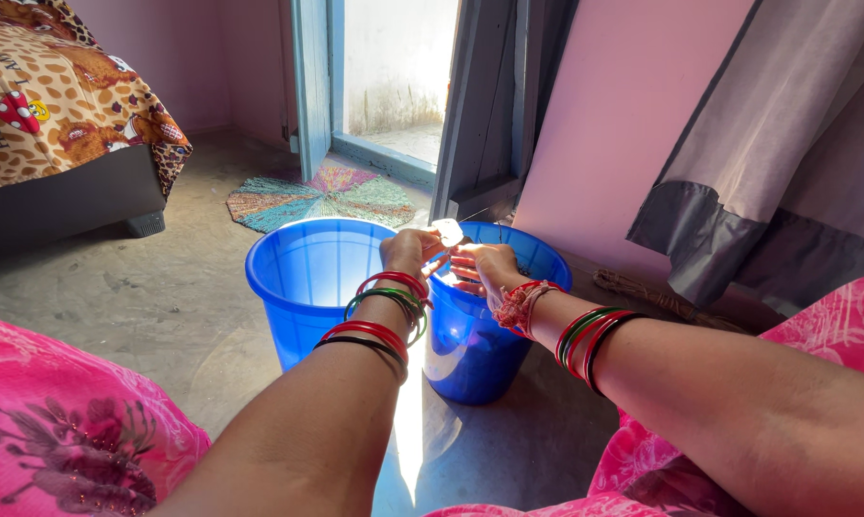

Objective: The person sits on the floor and repeatedly picks up small fibrous material from a blue bucket, separates strands by hand, and places them into a second blue bucket. The hands work continuously with the material, transferring it between the two buckets.

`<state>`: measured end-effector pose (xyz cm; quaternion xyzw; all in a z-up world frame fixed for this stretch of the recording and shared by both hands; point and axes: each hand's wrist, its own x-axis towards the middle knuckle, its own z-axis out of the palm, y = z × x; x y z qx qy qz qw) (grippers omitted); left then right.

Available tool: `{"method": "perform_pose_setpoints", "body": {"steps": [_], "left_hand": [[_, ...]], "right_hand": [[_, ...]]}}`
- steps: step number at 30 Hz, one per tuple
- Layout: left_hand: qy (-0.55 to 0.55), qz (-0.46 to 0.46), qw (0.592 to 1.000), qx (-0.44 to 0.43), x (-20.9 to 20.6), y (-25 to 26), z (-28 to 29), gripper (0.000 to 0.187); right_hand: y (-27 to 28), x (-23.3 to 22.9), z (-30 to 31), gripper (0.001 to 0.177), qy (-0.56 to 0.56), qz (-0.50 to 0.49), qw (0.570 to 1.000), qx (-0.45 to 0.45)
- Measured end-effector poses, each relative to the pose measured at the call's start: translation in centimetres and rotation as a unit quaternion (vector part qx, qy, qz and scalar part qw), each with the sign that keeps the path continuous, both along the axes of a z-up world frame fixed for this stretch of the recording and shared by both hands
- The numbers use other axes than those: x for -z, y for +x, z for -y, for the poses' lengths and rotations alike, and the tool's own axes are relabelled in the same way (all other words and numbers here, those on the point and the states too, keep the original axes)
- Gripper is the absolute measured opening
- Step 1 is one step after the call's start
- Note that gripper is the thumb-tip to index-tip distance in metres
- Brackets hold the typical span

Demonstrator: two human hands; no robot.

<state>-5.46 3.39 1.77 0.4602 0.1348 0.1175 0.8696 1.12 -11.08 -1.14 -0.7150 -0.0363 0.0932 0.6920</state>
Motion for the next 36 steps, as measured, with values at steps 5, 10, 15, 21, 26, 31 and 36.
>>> {"method": "perform_pose_setpoints", "body": {"steps": [5, 10, 15, 21, 26, 31, 36], "left_hand": [[-0.001, -0.030, 0.999, -0.028, 0.1, -0.3, -0.6, 0.024], [-0.040, -0.027, 0.998, -0.028, 0.4, -0.2, -1.1, 0.025], [-0.026, -0.026, 0.999, -0.020, 0.6, -0.4, -1.2, 0.026], [-0.122, -0.029, 0.990, -0.063, 0.1, -0.8, -1.6, 0.023], [-0.147, -0.099, 0.977, -0.115, -0.9, -2.6, -2.5, 0.025], [-0.142, -0.135, 0.970, -0.147, -0.8, -2.7, -3.5, 0.024], [-0.129, -0.137, 0.967, -0.174, 0.0, -1.4, -4.5, 0.024]], "right_hand": [[-0.1, 0.9, -0.6, 0.029, -0.020, 0.019, 0.999, -0.026], [-1.4, 0.3, -1.6, 0.025, -0.025, 0.049, 0.998, 0.006], [-3.2, -1.6, -2.9, 0.027, -0.023, 0.104, 0.992, 0.064], [-4.0, -2.9, -3.6, 0.029, 0.020, 0.105, 0.994, 0.023], [-3.0, -2.0, -4.7, 0.032, 0.033, 0.074, 0.996, -0.028], [-2.1, -1.1, -5.4, 0.040, 0.049, 0.094, 0.987, -0.118], [-5.6, -3.3, -7.0, 0.044, -0.058, 0.124, 0.981, -0.138]]}}
